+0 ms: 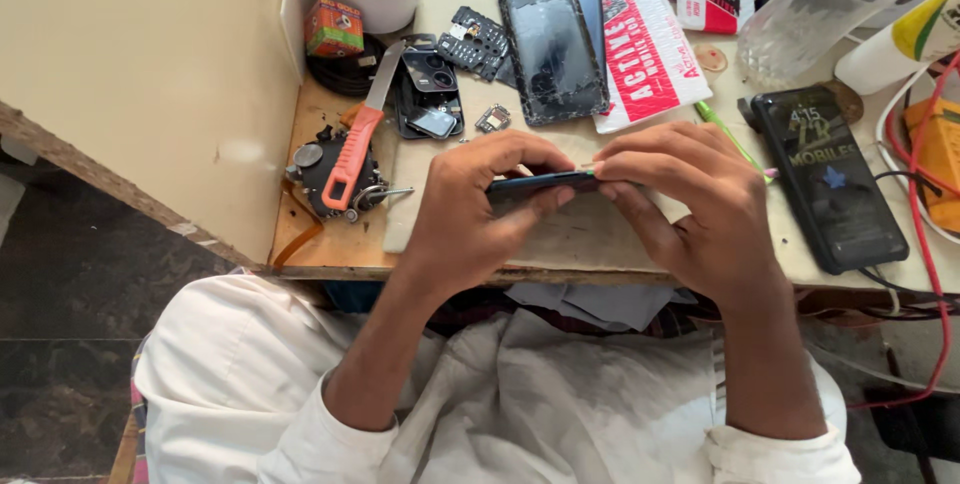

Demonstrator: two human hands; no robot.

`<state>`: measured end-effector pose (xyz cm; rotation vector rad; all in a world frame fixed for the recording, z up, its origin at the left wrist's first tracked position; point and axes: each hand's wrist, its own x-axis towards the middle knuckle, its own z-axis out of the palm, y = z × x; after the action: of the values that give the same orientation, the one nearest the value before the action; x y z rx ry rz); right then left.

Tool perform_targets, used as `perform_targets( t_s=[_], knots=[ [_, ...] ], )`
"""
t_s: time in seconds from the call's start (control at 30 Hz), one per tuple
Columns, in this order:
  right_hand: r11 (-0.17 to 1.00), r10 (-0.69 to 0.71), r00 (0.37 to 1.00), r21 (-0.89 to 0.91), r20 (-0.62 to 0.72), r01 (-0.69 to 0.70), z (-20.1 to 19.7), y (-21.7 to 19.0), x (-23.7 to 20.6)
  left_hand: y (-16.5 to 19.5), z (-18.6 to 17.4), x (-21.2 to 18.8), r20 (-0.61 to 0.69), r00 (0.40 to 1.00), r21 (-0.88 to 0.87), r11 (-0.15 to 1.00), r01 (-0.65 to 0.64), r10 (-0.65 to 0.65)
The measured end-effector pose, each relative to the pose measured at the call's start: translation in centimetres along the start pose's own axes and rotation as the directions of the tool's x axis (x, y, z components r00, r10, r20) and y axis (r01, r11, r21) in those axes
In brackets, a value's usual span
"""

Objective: The person reassembles a disassembled smartphone on a repair bench, pressing the battery and board into the frame by hand, then uses a green pry tool to work along the phone's edge and press components into place. They lift the phone, press its back cover on, and power it on, with the screen lighting up at the end.

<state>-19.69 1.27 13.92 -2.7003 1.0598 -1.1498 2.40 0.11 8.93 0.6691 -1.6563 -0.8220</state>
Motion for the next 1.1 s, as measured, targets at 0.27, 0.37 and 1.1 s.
perform_targets(
  t_s=[0.27,0.37,1.1],
  knots=[
    [1.0,-0.025,0.999,-0.008,0.03,0.025,-0.3,0.2,0.3,-0.2,0.2,0.1,-0.019,1.0,0.024,1.0,-0.007,0.008],
    [1.0,-0.015,1.0,-0.026,-0.021,0.015,-0.1,-0.1,-0.7,0.4,0.1,-0.9,0.03,0.998,0.116,0.991,-0.063,0.06],
    [0.956,0.268,0.956,-0.152,0.119,-0.25,-0.5,2.3,-5.0,-0.9,1.1,-1.5,0.235,0.967,0.417,0.888,-0.192,0.099]
  ],
)
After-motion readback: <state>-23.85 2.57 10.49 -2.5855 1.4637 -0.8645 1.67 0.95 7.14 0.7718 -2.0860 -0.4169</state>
